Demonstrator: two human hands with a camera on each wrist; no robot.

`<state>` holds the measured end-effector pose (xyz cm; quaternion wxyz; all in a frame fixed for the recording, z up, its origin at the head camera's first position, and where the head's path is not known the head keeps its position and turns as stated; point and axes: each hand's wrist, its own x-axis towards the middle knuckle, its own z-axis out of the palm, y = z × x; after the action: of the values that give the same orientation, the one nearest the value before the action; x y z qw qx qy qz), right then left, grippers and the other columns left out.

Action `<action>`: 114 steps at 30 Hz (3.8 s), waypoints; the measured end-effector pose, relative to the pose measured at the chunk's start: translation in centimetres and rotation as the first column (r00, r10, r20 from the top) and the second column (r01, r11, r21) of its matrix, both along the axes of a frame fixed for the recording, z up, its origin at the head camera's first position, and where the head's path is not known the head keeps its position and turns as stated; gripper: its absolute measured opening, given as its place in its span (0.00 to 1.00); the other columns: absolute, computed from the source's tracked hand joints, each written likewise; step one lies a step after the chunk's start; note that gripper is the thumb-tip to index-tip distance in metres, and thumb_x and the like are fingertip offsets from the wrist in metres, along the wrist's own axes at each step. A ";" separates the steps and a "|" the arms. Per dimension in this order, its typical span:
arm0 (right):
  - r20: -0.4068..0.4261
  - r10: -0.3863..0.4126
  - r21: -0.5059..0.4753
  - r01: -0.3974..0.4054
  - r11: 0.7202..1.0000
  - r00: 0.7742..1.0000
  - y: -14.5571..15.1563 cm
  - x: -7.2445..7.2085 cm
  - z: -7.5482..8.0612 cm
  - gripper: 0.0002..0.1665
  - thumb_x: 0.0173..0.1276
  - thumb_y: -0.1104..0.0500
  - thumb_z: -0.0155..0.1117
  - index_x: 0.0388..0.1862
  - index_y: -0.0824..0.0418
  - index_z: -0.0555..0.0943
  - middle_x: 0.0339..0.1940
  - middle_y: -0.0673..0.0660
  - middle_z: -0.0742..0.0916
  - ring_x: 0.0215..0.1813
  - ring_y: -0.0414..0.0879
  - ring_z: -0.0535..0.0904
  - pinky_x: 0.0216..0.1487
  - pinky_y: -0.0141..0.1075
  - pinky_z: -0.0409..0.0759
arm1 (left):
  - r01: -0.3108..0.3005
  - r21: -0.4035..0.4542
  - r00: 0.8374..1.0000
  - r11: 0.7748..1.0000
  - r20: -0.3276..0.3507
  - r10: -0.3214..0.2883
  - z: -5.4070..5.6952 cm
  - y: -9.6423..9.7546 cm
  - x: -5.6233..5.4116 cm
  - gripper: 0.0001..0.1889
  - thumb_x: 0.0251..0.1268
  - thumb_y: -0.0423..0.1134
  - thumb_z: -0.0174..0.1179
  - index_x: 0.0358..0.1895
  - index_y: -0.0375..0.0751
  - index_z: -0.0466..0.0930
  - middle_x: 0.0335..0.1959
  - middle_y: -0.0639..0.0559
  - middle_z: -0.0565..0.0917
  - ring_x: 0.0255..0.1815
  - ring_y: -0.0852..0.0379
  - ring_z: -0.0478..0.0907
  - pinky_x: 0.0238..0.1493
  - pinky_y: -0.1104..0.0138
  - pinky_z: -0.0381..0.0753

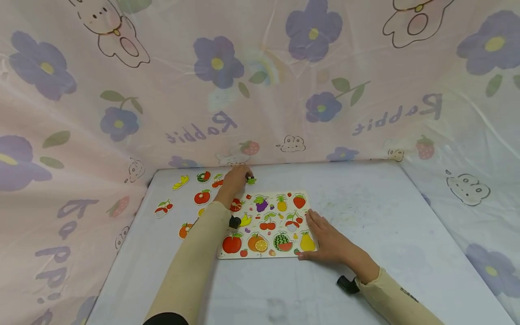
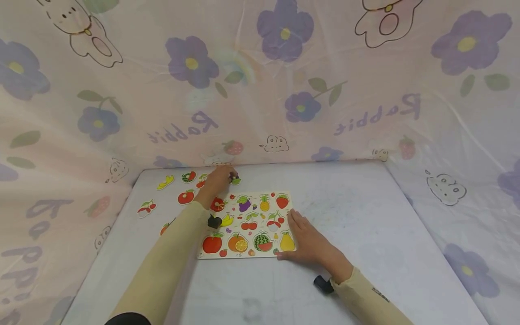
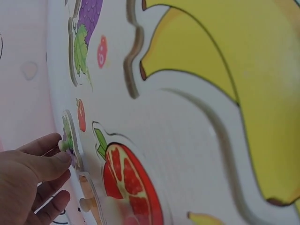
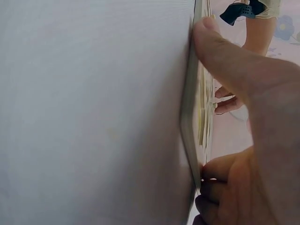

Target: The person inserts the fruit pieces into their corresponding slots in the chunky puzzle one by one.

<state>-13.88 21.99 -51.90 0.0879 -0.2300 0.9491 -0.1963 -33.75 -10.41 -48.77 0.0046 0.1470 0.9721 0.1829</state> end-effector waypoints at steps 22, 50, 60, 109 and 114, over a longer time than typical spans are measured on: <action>0.011 -0.002 0.007 0.002 1.000 1.000 -0.2 0.0 0.2 0.79 0.58 0.25 0.77 0.87 0.72 0.51 0.89 0.69 0.54 0.88 0.65 0.51 0.84 0.60 0.54 | 0.026 -0.044 0.998 0.999 0.065 -0.023 -0.2 0.5 0.1 0.09 0.82 0.38 0.62 0.55 0.43 0.88 0.52 0.47 0.84 0.54 0.50 0.80 0.63 0.56 0.81; 0.027 -0.010 0.014 0.010 1.000 1.000 -0.2 0.0 0.2 0.79 0.57 0.25 0.78 0.87 0.71 0.49 0.90 0.68 0.53 0.89 0.64 0.50 0.84 0.58 0.53 | 0.049 0.140 0.992 0.989 0.105 -0.064 -0.1 0.3 1.0 0.07 0.79 0.36 0.65 0.53 0.43 0.86 0.49 0.48 0.85 0.48 0.51 0.79 0.59 0.59 0.82; 0.027 -0.017 0.006 0.017 1.000 0.999 -0.1 0.2 0.2 0.79 0.57 0.26 0.79 0.87 0.71 0.50 0.89 0.68 0.53 0.88 0.65 0.50 0.84 0.59 0.54 | 0.056 0.128 0.995 0.990 0.071 -0.065 0.0 0.0 1.5 0.07 0.78 0.38 0.67 0.51 0.42 0.88 0.46 0.49 0.86 0.47 0.53 0.81 0.55 0.61 0.84; 0.001 -0.002 -0.025 0.002 1.000 1.000 -0.2 0.0 0.1 0.80 0.57 0.24 0.78 0.86 0.73 0.51 0.88 0.71 0.55 0.88 0.67 0.51 0.83 0.61 0.55 | 0.094 0.019 0.995 0.995 0.012 -0.094 0.6 0.0 6.6 0.09 0.76 0.48 0.70 0.45 0.48 0.88 0.38 0.56 0.85 0.38 0.59 0.79 0.45 0.64 0.83; -0.005 -0.003 -0.026 0.003 1.000 1.000 0.0 -0.1 -0.2 0.79 0.57 0.25 0.78 0.87 0.73 0.51 0.89 0.70 0.54 0.88 0.67 0.51 0.83 0.61 0.55 | 0.108 -0.005 0.994 0.994 0.008 -0.108 0.4 0.3 6.8 0.09 0.76 0.48 0.70 0.44 0.48 0.88 0.38 0.56 0.85 0.38 0.59 0.81 0.44 0.64 0.83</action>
<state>-13.99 21.95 -52.05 0.0824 -0.2302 0.9470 -0.2084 -26.91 -10.12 -48.35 0.0187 0.1987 0.9631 0.1805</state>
